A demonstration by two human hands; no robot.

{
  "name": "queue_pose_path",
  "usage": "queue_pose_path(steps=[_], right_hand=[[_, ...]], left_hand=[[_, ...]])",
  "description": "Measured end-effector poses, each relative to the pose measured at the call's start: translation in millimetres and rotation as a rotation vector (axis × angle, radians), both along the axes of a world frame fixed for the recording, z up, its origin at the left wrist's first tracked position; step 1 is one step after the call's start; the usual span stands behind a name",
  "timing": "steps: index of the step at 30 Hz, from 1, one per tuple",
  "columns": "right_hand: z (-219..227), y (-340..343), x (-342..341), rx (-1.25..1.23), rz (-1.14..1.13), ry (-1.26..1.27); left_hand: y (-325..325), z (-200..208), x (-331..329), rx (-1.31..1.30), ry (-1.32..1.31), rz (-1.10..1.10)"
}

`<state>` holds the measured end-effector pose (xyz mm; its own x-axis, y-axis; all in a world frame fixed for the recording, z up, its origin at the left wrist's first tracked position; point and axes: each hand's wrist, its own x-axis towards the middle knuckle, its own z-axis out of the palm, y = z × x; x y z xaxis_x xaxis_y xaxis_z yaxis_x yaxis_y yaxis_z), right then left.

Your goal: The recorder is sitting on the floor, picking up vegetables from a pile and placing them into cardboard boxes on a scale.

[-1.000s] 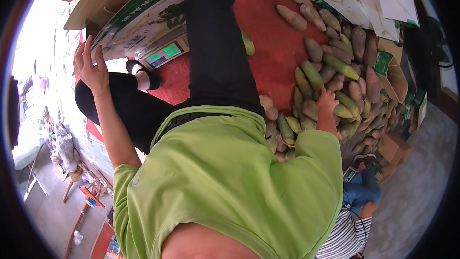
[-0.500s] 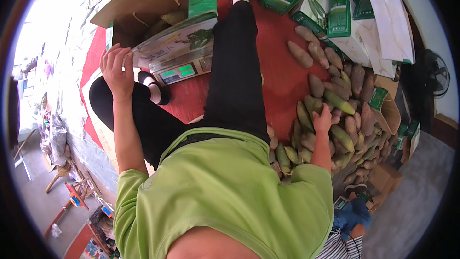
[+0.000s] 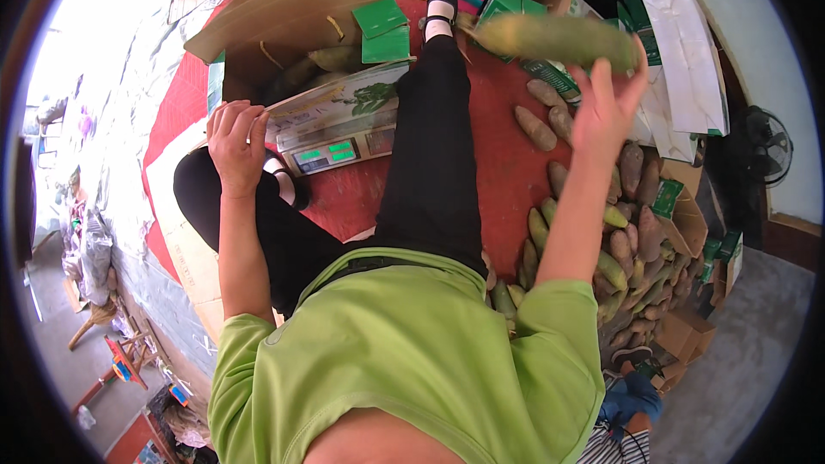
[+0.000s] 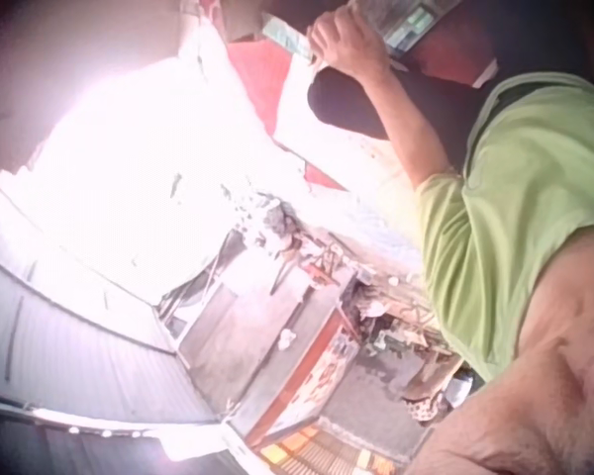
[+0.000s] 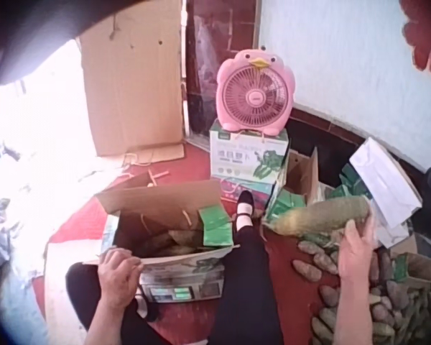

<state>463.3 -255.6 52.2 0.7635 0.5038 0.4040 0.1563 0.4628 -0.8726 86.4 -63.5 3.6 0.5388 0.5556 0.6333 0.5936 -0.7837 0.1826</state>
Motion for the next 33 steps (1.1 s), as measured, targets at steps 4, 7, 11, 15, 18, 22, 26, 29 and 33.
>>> queue_pose_path(steps=[4, 7, 11, 15, 18, 22, 26, 29, 33], right_hand=[[18, 77, -42, 0.141, 0.273, 0.105], [2, 118, -79, 0.136, 0.488, 0.201], [-49, 133, -84, -0.209, 0.490, -0.006], [-79, 85, -53, -0.371, 0.276, 0.001], [-135, 27, -21, -0.689, 0.128, 0.033], [-256, -80, -6, -0.993, 0.083, -0.090], [-349, -172, -40, -1.288, 0.246, -0.302], [-466, -321, -41, -1.840, 0.531, -0.888], [-483, -334, -87, -1.775, 0.764, -0.958]], left_hand=[[0, 1, 0, 0.013, -0.013, 0.004], [1, 1, 2, 0.018, -0.031, -0.013], [1, 2, 3, 0.019, -0.023, -0.006], [2, -2, 0, 0.018, -0.010, -0.017], [5, -1, 2, 0.023, 0.007, -0.021], [8, -2, -1, 0.034, 0.021, -0.002], [2, 5, -10, 0.104, 0.054, 0.061], [8, -13, 8, 0.060, -0.022, 0.020], [6, -13, 5, 0.082, -0.036, 0.066]])
